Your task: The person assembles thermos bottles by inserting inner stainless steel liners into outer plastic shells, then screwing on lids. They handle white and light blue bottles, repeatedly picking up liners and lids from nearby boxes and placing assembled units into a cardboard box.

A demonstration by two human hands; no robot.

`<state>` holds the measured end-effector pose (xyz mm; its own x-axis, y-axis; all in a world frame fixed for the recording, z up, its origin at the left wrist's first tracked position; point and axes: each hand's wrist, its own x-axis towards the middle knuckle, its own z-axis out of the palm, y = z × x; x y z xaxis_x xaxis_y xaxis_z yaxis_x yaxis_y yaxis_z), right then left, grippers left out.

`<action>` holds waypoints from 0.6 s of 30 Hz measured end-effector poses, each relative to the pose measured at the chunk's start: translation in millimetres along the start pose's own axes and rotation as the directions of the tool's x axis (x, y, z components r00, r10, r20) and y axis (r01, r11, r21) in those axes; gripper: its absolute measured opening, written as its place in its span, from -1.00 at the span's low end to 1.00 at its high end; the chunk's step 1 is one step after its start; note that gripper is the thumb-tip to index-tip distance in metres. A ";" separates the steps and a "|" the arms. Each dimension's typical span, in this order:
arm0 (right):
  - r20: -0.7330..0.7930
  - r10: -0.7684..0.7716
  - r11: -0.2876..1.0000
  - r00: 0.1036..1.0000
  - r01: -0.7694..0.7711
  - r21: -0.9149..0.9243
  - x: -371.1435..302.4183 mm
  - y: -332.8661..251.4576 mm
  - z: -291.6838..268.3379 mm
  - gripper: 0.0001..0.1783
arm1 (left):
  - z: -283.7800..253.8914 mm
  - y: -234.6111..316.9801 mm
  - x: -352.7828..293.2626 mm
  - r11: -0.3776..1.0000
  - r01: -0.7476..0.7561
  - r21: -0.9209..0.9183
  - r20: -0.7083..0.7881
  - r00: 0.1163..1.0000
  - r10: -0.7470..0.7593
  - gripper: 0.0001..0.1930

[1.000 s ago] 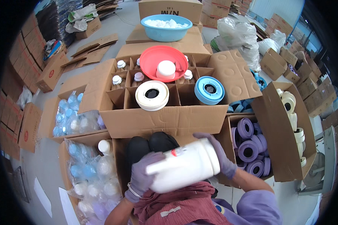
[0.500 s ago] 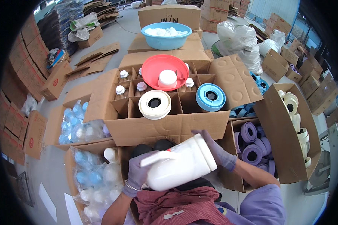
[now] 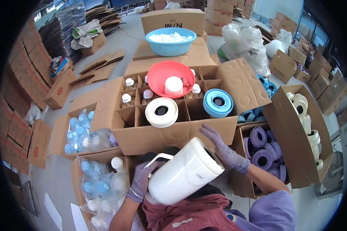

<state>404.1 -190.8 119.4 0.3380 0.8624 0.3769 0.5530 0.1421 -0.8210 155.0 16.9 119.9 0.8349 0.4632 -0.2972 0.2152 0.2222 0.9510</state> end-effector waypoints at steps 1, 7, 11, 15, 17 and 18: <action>0.144 -0.088 0.989 0.986 0.069 0.128 13.3 -29.2 -10.5 -0.40 | -1.6 -5.0 -4.3 0.835 -0.294 0.465 0.146 0.956 0.256 -0.61; 0.106 0.503 0.724 0.858 -0.485 0.490 3.7 -12.6 20.8 -0.38 | 28.4 -7.1 -4.1 0.911 -0.357 0.207 -0.286 0.868 0.405 -0.75; 0.156 0.413 0.901 0.897 -0.427 0.076 -17.6 19.4 24.3 -0.38 | 23.4 -19.4 -2.9 0.636 -0.644 0.424 -0.025 0.694 0.719 -0.72; 0.146 0.054 0.995 0.988 -0.041 -0.087 13.1 -10.0 -2.9 -0.26 | 15.3 -10.2 -12.4 0.988 -0.088 -0.128 -0.189 0.980 0.063 -0.79; 0.415 -0.142 0.989 0.899 0.147 0.021 45.1 -59.3 -24.2 -0.17 | 12.2 -33.8 -13.9 0.943 -0.278 0.186 0.020 0.960 0.279 -0.76; 0.470 -0.168 0.986 0.867 0.150 0.076 49.7 -66.5 -24.1 -0.14 | 18.6 -45.5 -18.5 0.984 -0.158 -0.078 0.062 0.985 0.163 -0.76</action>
<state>402.4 -169.1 203.0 -0.1575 0.9518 0.2632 0.5377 0.3062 -0.7855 139.2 -17.7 83.6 0.8887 0.4390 -0.1321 0.0404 0.2120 0.9764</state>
